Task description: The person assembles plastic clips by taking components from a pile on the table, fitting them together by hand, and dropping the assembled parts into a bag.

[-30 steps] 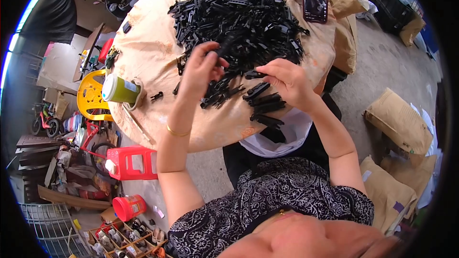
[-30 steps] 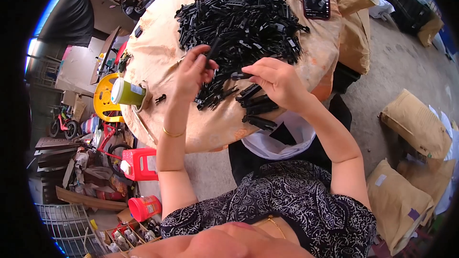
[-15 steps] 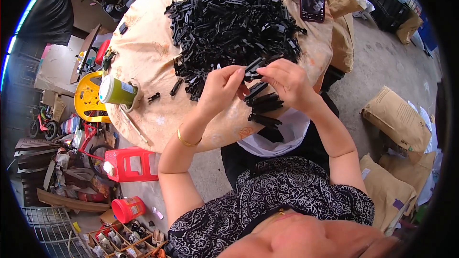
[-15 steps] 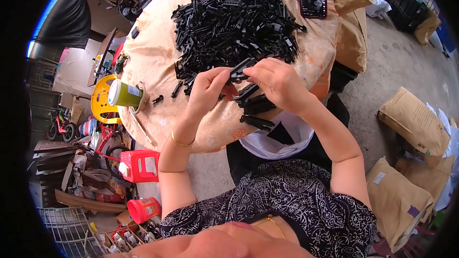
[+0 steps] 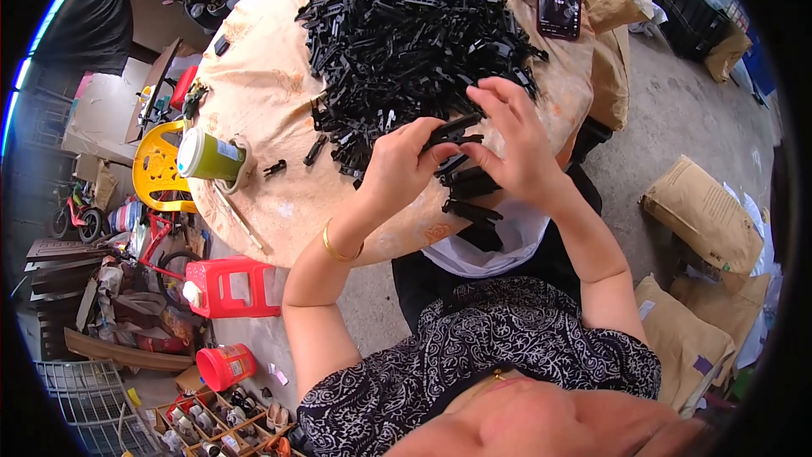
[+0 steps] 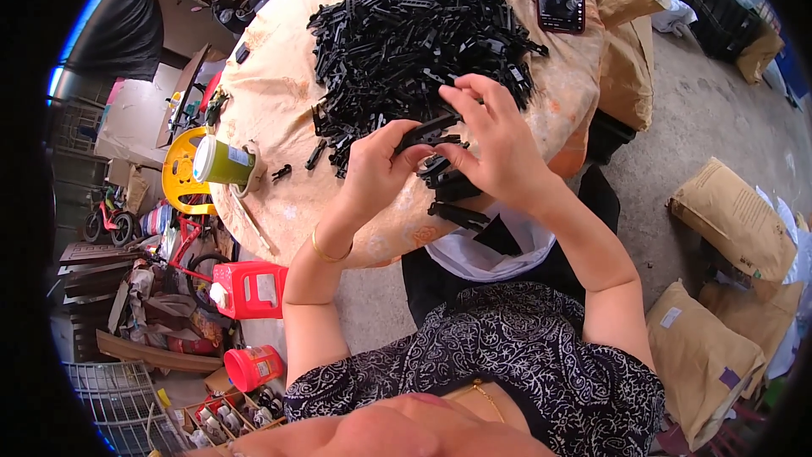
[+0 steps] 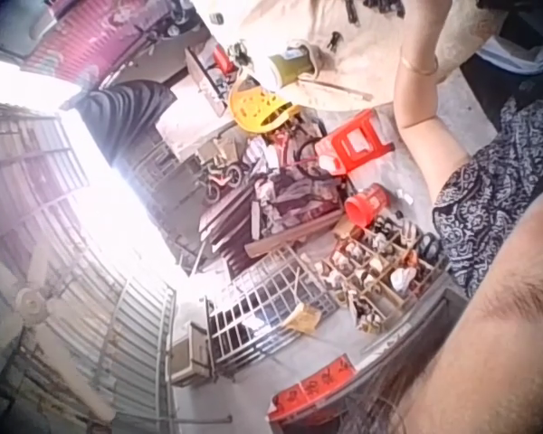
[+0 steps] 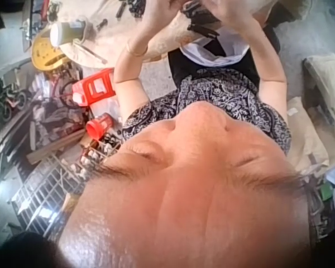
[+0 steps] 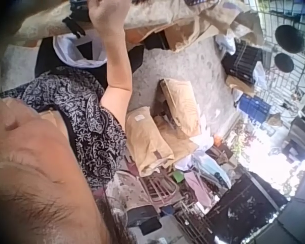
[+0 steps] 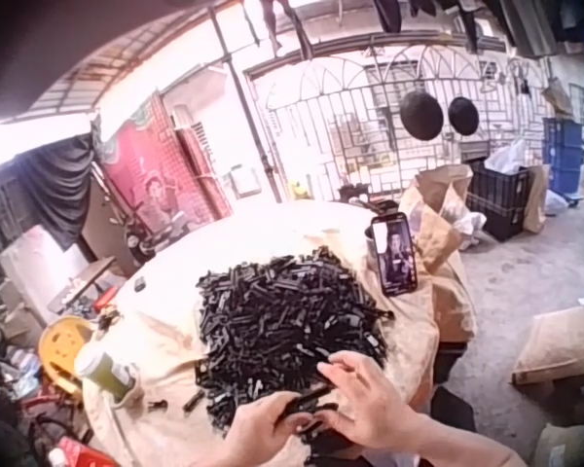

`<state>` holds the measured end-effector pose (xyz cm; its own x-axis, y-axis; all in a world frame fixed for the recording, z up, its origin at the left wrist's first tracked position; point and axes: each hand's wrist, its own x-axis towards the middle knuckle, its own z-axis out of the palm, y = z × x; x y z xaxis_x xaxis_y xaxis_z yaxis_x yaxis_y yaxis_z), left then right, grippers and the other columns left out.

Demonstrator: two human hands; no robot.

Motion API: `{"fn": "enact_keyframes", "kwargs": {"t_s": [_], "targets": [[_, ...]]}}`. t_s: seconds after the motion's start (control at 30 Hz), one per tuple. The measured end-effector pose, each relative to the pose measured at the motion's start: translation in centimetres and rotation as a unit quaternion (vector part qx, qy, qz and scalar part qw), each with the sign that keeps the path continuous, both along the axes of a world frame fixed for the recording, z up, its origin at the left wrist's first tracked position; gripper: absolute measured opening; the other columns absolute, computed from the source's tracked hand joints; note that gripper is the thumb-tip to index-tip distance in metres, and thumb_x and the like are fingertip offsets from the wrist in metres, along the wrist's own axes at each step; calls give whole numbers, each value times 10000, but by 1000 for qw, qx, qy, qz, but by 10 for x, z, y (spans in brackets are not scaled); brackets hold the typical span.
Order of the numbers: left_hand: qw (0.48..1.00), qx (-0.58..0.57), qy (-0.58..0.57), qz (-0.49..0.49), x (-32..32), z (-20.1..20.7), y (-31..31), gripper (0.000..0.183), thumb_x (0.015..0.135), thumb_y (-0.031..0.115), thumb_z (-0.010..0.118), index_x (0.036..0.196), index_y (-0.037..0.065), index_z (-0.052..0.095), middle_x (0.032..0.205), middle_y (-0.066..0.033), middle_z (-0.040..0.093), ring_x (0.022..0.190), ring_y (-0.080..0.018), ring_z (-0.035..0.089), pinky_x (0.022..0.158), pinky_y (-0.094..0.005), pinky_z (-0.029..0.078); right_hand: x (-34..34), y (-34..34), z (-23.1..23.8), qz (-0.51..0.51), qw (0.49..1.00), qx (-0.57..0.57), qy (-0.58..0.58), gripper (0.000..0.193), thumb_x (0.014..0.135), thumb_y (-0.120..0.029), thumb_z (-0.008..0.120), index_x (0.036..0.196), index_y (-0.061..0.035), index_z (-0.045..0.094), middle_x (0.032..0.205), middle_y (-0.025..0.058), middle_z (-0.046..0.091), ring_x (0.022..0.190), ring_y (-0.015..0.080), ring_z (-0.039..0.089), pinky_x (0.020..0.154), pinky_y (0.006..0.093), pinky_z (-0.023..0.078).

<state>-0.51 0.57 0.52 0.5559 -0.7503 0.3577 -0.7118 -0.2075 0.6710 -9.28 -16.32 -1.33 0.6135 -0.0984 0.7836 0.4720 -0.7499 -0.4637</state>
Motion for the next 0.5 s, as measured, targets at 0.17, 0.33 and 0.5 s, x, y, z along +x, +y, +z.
{"fn": "enact_keyframes", "kwargs": {"t_s": [0.17, 0.33, 0.5], "targets": [[998, -6, -60, -8, -2, 2, 0, 238, 754, 123, 726, 938, 24, 612, 735, -121, 623, 577, -240, 594, 523, -295, 464, -6, -8, -2, 139, 960, 136, 202, 381, 750, -97, 689, 1089, 24, 565, 1005, 149, 604, 875, 255, 614, 786, 324, 481], [999, -22, -37, -18, -4, 5, -2, 205, 750, 122, 732, 896, 27, 625, 709, -107, 616, 554, -207, 580, 516, -281, 459, -6, -13, -3, 158, 968, 116, 158, 300, 766, -77, 686, 1041, 2, 593, 890, 145, 626, 733, 259, 626, 660, 319, 495], [998, -34, -54, -24, -4, 1, -1, 192, 753, 122, 731, 888, 31, 629, 695, -102, 612, 550, -195, 574, 513, -277, 456, -6, -11, -10, 132, 979, 90, 125, 258, 754, -80, 699, 987, -5, 617, 837, 125, 642, 715, 261, 622, 633, 309, 490]]}}
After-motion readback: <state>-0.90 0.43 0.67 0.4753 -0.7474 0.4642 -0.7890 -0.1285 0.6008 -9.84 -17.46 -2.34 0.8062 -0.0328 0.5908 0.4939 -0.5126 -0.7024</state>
